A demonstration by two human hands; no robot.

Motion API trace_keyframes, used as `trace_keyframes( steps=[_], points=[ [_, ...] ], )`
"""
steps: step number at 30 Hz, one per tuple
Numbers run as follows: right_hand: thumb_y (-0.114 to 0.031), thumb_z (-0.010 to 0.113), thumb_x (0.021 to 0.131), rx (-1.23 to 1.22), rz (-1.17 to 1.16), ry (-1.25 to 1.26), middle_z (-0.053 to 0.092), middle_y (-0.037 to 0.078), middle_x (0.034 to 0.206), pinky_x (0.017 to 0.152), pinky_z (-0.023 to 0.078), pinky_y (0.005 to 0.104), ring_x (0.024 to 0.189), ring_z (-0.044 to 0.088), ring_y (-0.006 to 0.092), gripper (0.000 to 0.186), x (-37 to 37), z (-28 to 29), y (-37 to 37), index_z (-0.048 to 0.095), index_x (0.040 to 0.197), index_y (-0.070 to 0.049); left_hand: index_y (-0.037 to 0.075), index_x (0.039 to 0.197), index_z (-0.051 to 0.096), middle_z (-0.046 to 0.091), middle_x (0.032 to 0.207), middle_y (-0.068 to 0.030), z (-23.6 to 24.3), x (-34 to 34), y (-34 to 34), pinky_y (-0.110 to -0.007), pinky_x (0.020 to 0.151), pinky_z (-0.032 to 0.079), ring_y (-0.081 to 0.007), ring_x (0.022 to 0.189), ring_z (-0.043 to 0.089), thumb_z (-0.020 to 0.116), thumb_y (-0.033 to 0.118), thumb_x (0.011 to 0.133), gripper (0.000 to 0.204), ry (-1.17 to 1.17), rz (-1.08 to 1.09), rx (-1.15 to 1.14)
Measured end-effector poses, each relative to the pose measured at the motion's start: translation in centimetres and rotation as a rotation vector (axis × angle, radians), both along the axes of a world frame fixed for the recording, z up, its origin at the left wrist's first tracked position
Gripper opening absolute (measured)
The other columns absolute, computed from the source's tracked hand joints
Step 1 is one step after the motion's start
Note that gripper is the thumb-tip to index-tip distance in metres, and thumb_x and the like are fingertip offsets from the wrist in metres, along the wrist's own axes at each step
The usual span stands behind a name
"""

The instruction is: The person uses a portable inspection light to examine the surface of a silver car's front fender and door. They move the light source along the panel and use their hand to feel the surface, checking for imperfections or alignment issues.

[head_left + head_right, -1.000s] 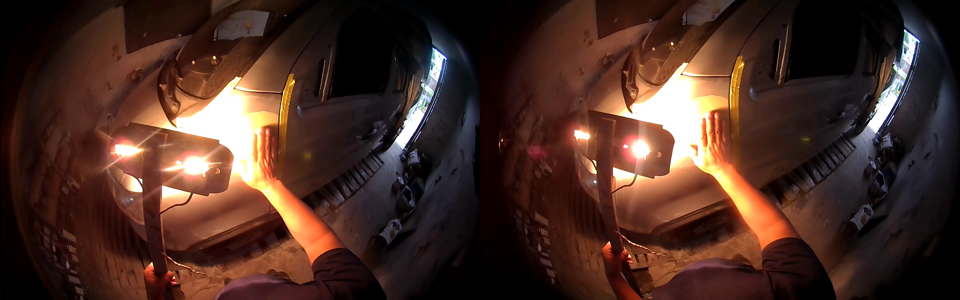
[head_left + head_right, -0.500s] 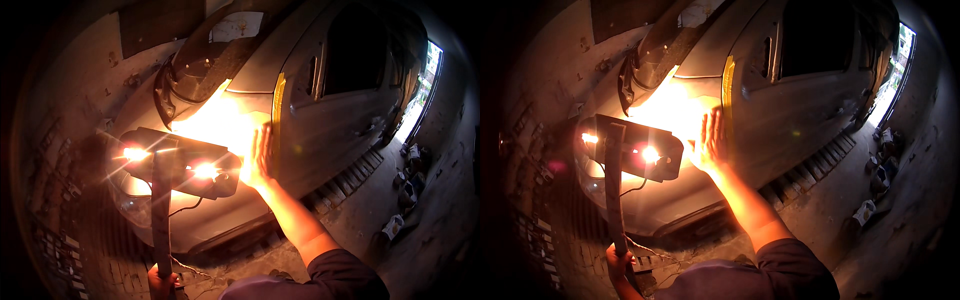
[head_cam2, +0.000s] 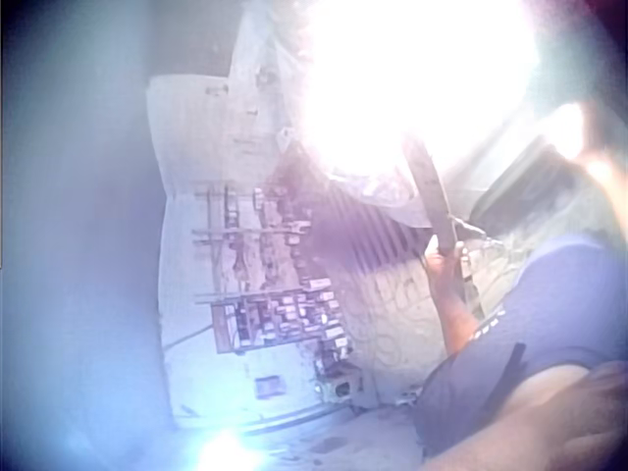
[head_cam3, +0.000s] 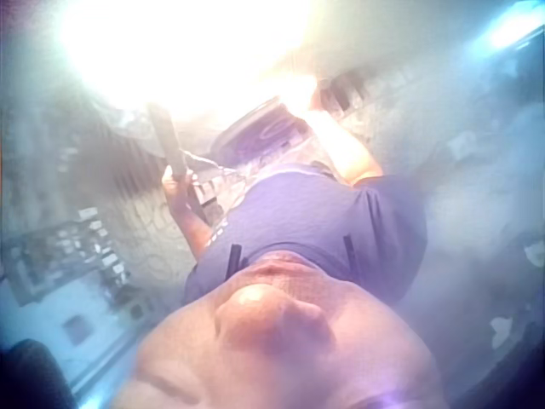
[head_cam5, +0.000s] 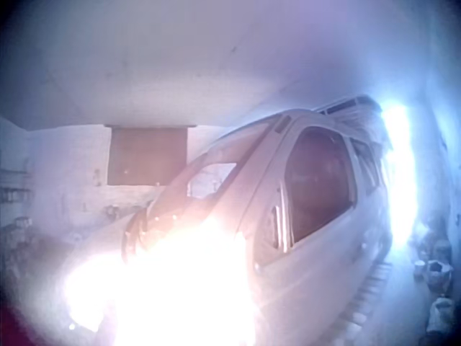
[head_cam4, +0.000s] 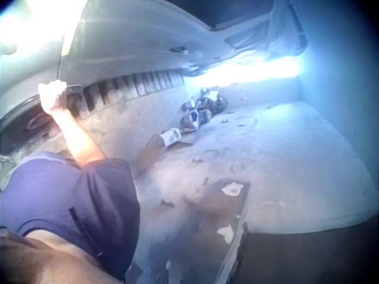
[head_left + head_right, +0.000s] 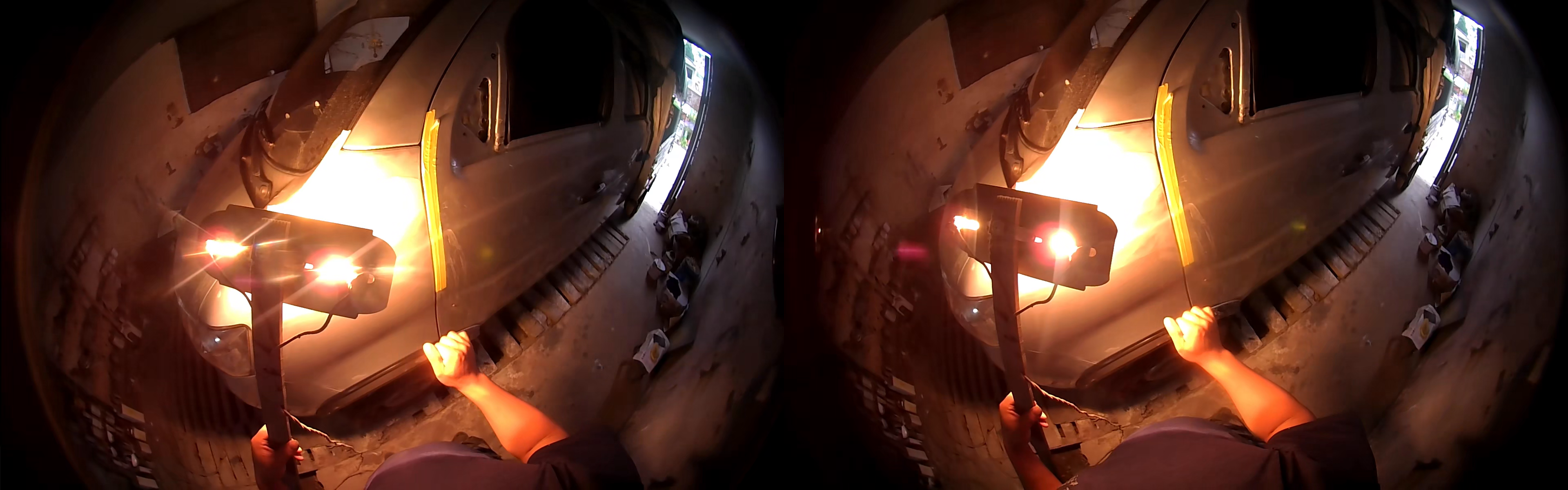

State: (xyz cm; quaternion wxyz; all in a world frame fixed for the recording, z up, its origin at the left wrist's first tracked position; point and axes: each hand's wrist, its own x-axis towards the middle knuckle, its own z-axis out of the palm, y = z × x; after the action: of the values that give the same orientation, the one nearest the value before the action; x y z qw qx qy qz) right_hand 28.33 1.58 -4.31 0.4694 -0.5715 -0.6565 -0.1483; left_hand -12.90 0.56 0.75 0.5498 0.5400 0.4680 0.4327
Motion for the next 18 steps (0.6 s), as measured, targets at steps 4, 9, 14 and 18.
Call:
trace_keyframes(
  steps=[4, 9, 14, 18],
  points=[
    [-0.019, 0.061, 0.092, -0.128, 0.253, 0.182, 0.050, 0.012, 0.055, 0.049, 0.039, 0.0414, 0.050, 0.052, 0.0330, 0.038, -0.2, -1.9, -1.6, 0.049, 0.059, -0.006, 0.004, 0.087, 0.053, 0.058, 0.068, -0.0037, 0.1, 0.5, 0.0, -0.030, 0.048, 0.056, -0.0133, 0.056, 0.063, 0.075, 0.012, 0.076, 0.025, 0.011, -0.001, 0.006],
    [-0.009, 0.059, 0.092, -0.250, 0.211, 0.287, 0.056, 0.015, 0.067, 0.054, 0.049, 0.0421, 0.061, 0.059, 0.0369, 0.009, -0.6, -2.5, -1.5, 0.053, 0.086, -0.005, 0.003, 0.086, 0.053, 0.058, 0.067, -0.0041, -0.3, 0.2, 0.3, -0.030, 0.048, 0.057, -0.0135, 0.056, 0.063, 0.074, 0.012, 0.076, 0.025, 0.010, -0.016, -0.004],
    [-0.003, 0.060, 0.087, -0.118, 0.161, 0.221, 0.060, 0.017, 0.094, 0.062, 0.053, 0.0417, 0.076, 0.064, 0.0368, 0.011, 0.0, -0.9, -0.1, 0.055, 0.098, -0.003, 0.003, 0.086, 0.054, 0.058, 0.068, -0.0045, -0.9, -0.3, 0.6, -0.031, 0.048, 0.057, -0.0142, 0.055, 0.063, 0.072, 0.008, 0.075, 0.021, -0.003, -0.034, -0.026],
    [-0.003, 0.064, 0.083, -0.075, 0.150, 0.150, 0.059, 0.018, 0.104, 0.072, 0.054, 0.0398, 0.085, 0.063, 0.0356, 0.026, 0.2, -0.6, 0.7, 0.058, 0.108, -0.001, 0.003, 0.084, 0.054, 0.058, 0.068, -0.0046, -0.8, -0.6, 0.6, -0.032, 0.048, 0.057, -0.0146, 0.056, 0.063, 0.070, 0.004, 0.074, 0.019, -0.016, -0.048, -0.036]
  ],
)
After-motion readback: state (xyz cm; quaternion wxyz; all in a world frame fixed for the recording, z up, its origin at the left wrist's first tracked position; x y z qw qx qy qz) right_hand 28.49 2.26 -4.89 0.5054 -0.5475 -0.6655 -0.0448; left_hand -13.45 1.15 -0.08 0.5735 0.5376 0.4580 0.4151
